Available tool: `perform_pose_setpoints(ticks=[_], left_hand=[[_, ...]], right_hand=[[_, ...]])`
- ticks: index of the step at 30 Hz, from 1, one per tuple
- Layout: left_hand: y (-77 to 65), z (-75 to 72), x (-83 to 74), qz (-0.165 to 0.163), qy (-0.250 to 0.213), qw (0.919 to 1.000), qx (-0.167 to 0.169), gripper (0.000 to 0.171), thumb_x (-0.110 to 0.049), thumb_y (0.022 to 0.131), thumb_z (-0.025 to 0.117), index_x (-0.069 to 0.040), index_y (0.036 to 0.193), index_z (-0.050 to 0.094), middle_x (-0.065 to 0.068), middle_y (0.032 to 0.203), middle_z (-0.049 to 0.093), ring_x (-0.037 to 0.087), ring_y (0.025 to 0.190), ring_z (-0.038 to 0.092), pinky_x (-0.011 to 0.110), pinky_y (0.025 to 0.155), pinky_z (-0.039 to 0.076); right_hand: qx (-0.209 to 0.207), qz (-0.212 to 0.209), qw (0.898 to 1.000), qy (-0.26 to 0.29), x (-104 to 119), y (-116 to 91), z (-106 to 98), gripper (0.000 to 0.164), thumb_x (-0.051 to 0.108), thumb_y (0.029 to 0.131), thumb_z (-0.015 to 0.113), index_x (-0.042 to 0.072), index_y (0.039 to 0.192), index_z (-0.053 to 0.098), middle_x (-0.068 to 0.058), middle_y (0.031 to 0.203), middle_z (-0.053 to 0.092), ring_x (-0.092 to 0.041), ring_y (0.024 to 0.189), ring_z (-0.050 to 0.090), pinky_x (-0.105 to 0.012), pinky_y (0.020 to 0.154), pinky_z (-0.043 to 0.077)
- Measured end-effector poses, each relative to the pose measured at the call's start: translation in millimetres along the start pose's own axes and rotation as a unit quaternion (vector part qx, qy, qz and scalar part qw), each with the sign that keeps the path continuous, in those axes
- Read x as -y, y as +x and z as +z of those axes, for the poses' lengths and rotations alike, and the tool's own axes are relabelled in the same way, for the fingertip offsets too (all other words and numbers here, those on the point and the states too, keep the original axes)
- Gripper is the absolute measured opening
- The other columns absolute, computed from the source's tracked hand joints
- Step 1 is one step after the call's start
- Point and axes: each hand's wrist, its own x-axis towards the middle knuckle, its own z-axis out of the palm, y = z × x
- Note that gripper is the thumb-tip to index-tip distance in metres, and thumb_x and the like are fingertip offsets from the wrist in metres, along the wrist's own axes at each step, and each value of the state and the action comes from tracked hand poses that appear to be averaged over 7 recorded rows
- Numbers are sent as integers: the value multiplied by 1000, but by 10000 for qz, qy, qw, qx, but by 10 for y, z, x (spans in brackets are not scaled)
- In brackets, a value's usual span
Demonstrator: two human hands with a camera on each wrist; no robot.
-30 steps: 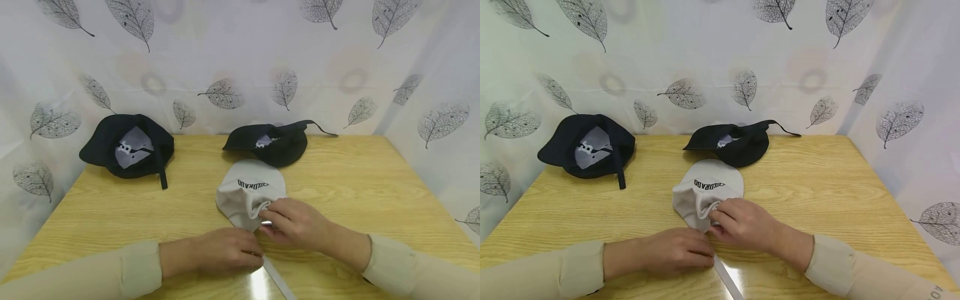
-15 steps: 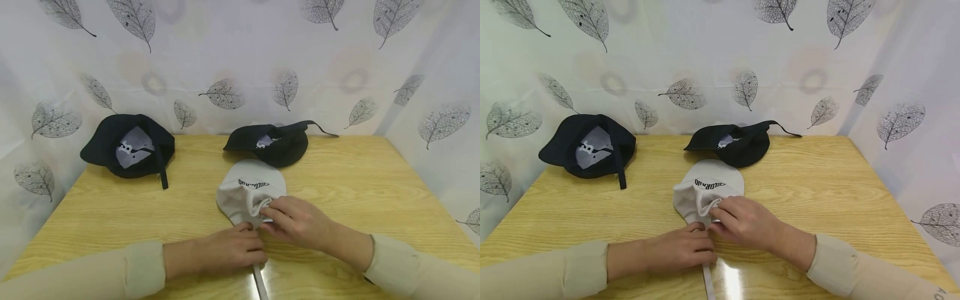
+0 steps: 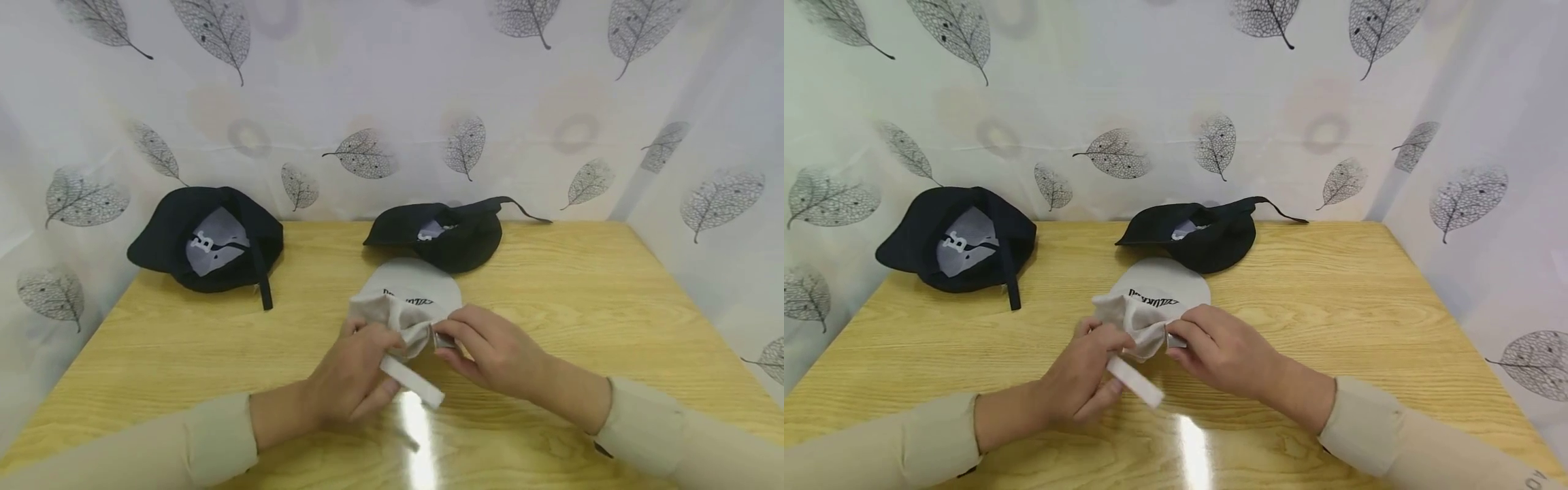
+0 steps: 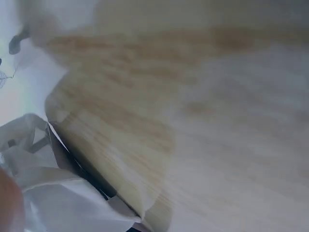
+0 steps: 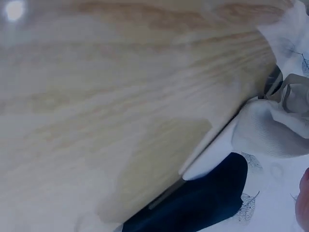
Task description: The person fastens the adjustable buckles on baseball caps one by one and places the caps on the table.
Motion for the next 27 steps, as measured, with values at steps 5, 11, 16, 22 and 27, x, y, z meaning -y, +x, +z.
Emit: perform_pose_setpoints(ticks=[5, 11, 16, 22, 27], left_hand=[[2, 10, 57, -1042, -262, 9942, -53, 42, -37, 109, 28, -10, 103, 59, -2, 87, 58, 13, 82, 52, 33, 81, 39], [-10, 20, 173, -1500, -832, 9834, -588, 31, -31, 105, 42, -7, 93, 59, -1, 83, 58, 11, 77, 53, 27, 78, 45], [-40, 42, 187, -1487, -1144, 9810, -489, 26, -26, 104, 47, -4, 95, 59, 3, 87, 62, 8, 75, 57, 16, 68, 50], [-37, 51, 151, -1574, -1184, 9799, -318, 7, -3, 94, 62, -6, 99, 65, 4, 96, 68, 13, 90, 67, 21, 82, 55], [-50, 59, 150, -1211, -1076, 9865, -246, 37, 19, 78, 55, -9, 95, 72, 3, 98, 66, 14, 92, 64, 21, 81, 54]], right_hand=[[-9, 494, 9983, 307, 12, -71, 73, 34, 26, 104, 51, -5, 103, 67, -9, 96, 63, -16, 83, 60, -23, 74, 52], [-86, 960, 9922, 788, -18, -112, 136, 34, 28, 105, 50, -3, 103, 63, -7, 98, 60, -13, 85, 56, -19, 78, 49], [245, 1036, 9875, 1165, -17, -131, 152, 32, 30, 104, 52, 0, 105, 61, -5, 104, 62, -13, 92, 59, -19, 88, 49], [276, 595, 9859, 1539, -22, -115, 166, 31, 28, 99, 61, -2, 110, 63, -5, 105, 66, -12, 90, 61, -20, 85, 51], [81, 394, 9914, 1243, -12, -94, 182, 29, 26, 98, 64, -2, 106, 68, -6, 100, 67, -15, 87, 64, -20, 79, 53]])
